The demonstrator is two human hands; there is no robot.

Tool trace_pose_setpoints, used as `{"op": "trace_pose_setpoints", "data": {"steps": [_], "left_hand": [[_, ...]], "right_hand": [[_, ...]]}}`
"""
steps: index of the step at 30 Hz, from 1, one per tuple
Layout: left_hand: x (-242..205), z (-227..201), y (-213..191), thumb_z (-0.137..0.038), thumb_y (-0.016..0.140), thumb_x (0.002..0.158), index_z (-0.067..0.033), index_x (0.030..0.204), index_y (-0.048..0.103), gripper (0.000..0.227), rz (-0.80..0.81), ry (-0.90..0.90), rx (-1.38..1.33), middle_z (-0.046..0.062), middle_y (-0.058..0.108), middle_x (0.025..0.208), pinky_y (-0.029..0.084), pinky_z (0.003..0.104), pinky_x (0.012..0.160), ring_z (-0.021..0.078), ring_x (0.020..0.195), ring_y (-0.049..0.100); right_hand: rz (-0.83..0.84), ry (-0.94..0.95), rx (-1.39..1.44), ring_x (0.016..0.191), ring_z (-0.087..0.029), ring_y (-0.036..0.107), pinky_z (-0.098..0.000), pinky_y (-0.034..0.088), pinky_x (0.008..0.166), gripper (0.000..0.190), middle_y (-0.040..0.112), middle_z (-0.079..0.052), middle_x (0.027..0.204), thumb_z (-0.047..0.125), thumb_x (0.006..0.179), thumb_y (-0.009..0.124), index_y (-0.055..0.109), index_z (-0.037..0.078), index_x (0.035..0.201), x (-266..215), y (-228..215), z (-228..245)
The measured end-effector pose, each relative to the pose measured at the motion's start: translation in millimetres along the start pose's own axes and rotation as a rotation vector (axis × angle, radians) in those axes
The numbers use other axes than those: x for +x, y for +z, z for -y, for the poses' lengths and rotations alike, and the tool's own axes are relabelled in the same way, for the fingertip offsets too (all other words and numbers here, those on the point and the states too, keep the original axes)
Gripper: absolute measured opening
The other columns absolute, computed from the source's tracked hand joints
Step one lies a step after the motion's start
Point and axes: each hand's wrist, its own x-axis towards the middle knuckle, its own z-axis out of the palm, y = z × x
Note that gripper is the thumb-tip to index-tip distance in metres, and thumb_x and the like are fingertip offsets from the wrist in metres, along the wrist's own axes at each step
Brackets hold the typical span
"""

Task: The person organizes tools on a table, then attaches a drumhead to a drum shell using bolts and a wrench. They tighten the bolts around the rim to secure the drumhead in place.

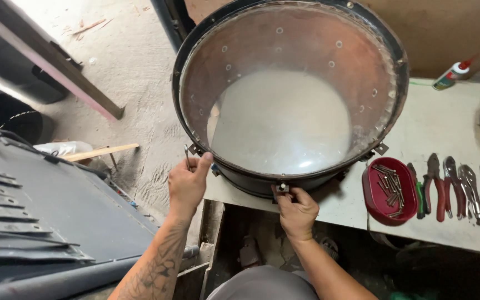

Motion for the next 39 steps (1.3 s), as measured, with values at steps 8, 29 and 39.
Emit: {"op": "trace_pose_setpoints", "data": {"steps": [8, 29, 39], "left_hand": [[12, 0, 13, -0.042, 0.075, 0.091, -0.0037, 0.066, 0.067, 0.047, 0.12, -0.103, -0.401, 0.009, 0.054, 0.052, 0.032, 0.027, 0.039, 0.0145, 0.04, 0.039], [-1, -5, 16, -0.039, 0.083, 0.088, 0.0006, 0.065, 0.065, 0.049, 0.221, -0.116, -0.452, 0.017, 0.056, 0.049, 0.028, 0.026, 0.027, 0.0143, 0.027, 0.032], [-3, -2, 16, -0.043, 0.081, 0.088, 0.0006, 0.062, 0.066, 0.052, 0.206, -0.093, -0.384, 0.012, 0.046, 0.043, 0.03, 0.026, 0.03, 0.0141, 0.03, 0.034]], "right_hand": [[0.09, -0.151, -0.047, 0.055, -0.022, 0.065, -0.0367, 0.052, 0.056, 0.009, 0.069, -0.012, 0.061, -0.004, 0.078, 0.077, 0.079, 0.004, 0.079, 4, -10, 24], [0.071, -0.37, -0.192, 0.047, -0.025, 0.062, -0.0329, 0.05, 0.048, 0.011, 0.062, -0.008, 0.055, 0.0, 0.078, 0.077, 0.076, 0.01, 0.073, 11, -9, 44], [0.064, -0.492, -0.393, 0.052, -0.032, 0.063, -0.037, 0.05, 0.046, 0.007, 0.06, -0.012, 0.058, 0.005, 0.076, 0.076, 0.071, 0.005, 0.073, 10, -11, 39]]}}
